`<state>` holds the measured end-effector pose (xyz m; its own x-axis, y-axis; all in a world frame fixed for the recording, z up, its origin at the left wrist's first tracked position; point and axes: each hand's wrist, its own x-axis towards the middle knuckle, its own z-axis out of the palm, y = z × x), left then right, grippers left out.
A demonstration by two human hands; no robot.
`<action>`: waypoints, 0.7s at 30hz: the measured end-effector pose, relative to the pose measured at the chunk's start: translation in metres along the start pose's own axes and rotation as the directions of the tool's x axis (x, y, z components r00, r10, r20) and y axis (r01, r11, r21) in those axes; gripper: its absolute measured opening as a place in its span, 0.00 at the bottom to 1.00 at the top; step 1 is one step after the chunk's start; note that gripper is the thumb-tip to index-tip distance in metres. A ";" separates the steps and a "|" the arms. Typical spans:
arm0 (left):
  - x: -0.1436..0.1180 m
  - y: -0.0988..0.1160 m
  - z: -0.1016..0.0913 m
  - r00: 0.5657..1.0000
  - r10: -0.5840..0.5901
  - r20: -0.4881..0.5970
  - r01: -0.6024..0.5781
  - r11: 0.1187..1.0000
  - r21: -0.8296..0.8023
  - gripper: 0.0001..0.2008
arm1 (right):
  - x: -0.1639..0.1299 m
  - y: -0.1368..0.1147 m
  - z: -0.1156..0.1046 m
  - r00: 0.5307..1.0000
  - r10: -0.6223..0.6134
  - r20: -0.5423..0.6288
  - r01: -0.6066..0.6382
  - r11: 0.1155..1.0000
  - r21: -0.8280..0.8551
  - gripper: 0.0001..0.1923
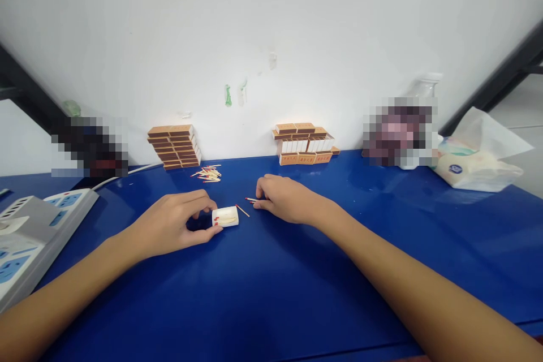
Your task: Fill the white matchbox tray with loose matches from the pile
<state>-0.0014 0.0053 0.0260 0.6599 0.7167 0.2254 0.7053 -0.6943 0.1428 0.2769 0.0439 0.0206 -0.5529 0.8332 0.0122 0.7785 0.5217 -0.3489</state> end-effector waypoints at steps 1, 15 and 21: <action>0.000 0.000 0.000 1.000 0.004 0.001 -0.004 1.000 0.003 0.11 | -0.001 0.000 -0.002 1.000 0.012 0.009 -0.012 1.000 -0.011 0.07; 0.000 -0.002 0.002 1.000 0.028 0.009 -0.028 0.999 0.031 0.12 | -0.005 -0.007 -0.005 1.000 0.015 0.006 -0.015 0.997 -0.082 0.06; 0.000 -0.002 0.001 1.000 0.027 0.008 -0.027 0.999 0.028 0.12 | 0.000 0.000 0.006 0.999 -0.022 -0.042 0.019 0.998 -0.064 0.04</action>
<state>-0.0026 0.0061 0.0247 0.6806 0.6984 0.2215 0.6943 -0.7113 0.1093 0.2752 0.0424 0.0148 -0.5568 0.8286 0.0593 0.7851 0.5482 -0.2883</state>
